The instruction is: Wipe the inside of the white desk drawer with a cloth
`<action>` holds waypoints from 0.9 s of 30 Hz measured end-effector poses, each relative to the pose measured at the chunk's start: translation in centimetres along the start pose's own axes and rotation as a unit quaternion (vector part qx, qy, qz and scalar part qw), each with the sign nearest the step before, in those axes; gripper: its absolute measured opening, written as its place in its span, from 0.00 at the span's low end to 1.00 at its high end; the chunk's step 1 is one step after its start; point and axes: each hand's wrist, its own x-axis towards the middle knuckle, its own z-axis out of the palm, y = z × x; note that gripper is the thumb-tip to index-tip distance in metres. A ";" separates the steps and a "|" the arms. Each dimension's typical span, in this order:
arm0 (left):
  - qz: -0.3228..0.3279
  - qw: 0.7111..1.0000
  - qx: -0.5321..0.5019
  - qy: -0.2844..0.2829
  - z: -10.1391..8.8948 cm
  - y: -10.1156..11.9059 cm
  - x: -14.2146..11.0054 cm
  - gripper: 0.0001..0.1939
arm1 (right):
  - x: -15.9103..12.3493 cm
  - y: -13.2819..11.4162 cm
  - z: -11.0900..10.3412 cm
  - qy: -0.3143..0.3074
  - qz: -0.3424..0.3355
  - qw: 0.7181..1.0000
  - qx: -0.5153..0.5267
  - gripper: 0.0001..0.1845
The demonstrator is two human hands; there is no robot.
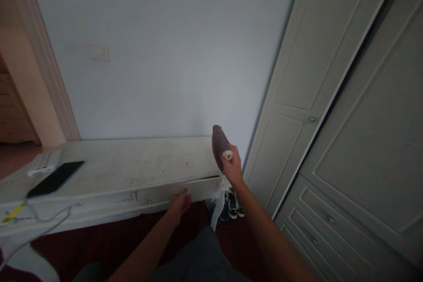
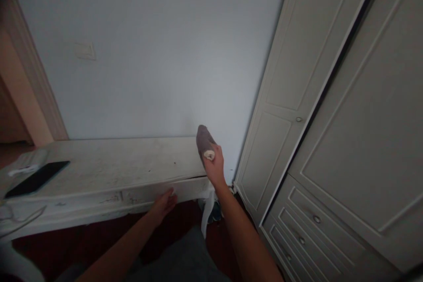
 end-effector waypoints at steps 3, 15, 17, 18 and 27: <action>0.006 1.000 0.017 -0.005 -0.1 0.3 0.0 0.11 | 2.7 1.7 2.1 -0.161 -0.075 0.950 -0.258 0.33; 0.330 0.862 0.372 -0.101 -4.9 2.9 -3.5 0.24 | 0.0 6.5 5.8 -0.173 -0.050 0.901 -0.394 0.18; 0.446 0.788 0.423 -0.040 -5.8 6.4 -4.2 0.24 | 1.1 6.8 6.0 -0.110 -0.020 0.906 -0.408 0.20; 0.473 0.761 0.444 -0.003 -6.3 8.3 -4.1 0.23 | 1.6 7.2 6.1 -0.080 -0.003 0.906 -0.415 0.20; 0.501 0.538 0.643 0.214 -12.5 14.5 3.2 0.20 | 2.6 10.7 5.4 -0.042 0.065 0.891 -0.447 0.22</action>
